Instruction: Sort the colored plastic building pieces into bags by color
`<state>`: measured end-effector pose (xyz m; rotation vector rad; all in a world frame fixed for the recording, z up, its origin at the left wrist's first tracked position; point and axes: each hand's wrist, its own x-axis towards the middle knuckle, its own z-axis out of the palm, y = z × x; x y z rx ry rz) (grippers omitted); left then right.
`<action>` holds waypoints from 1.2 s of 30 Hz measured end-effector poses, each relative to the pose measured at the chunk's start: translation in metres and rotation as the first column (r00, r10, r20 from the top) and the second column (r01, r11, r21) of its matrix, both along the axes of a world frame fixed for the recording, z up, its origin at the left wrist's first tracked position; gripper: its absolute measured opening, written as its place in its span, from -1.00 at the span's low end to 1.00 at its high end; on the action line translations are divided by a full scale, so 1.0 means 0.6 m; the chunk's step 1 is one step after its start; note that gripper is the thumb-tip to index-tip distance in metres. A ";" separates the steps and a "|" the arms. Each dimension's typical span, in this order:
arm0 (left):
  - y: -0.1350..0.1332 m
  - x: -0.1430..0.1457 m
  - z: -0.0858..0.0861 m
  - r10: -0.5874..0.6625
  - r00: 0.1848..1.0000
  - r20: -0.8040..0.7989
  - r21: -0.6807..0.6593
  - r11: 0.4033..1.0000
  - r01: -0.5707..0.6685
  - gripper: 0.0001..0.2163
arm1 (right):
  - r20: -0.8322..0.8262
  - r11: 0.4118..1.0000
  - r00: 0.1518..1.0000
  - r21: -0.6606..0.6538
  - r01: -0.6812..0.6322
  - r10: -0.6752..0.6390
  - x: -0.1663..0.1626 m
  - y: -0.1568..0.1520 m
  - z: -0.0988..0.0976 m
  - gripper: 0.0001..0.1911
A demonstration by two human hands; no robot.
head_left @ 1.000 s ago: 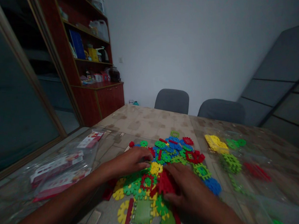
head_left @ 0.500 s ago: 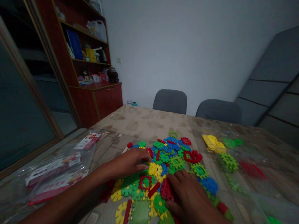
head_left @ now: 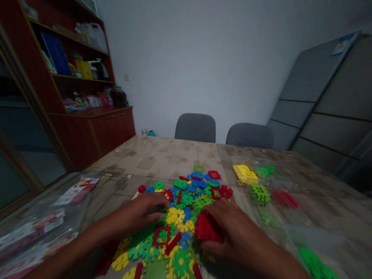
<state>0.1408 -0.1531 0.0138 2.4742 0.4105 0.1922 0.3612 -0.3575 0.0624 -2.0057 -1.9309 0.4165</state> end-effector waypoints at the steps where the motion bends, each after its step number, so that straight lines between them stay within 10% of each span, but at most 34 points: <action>1: 0.000 -0.001 0.000 0.009 1.000 -0.006 0.000 1.000 -0.009 -0.81 | -0.006 0.999 1.000 0.020 0.026 -0.026 0.027 -0.008 0.011 -0.68; 7: 0.000 -0.004 0.000 0.014 1.000 -0.011 -0.015 1.000 -0.014 -0.80 | 0.042 0.925 0.926 0.077 0.372 -0.375 0.281 -0.075 0.043 -0.45; 13: 0.008 -0.002 -0.014 0.023 1.000 -0.011 0.010 1.000 -0.023 -0.81 | 0.098 0.842 0.838 -0.008 0.540 -0.536 0.455 -0.120 -0.011 -0.49; 27: 0.027 -0.010 -0.039 0.035 0.999 -0.026 0.031 0.999 -0.035 -0.80 | 0.261 0.793 0.772 -0.039 0.608 -0.580 0.493 -0.093 -0.043 -0.59; 36: 0.010 -0.003 0.001 0.011 0.998 -0.058 0.036 0.999 -0.009 -0.79 | 0.126 0.830 0.836 -0.113 0.547 -0.534 0.477 -0.112 -0.039 -0.67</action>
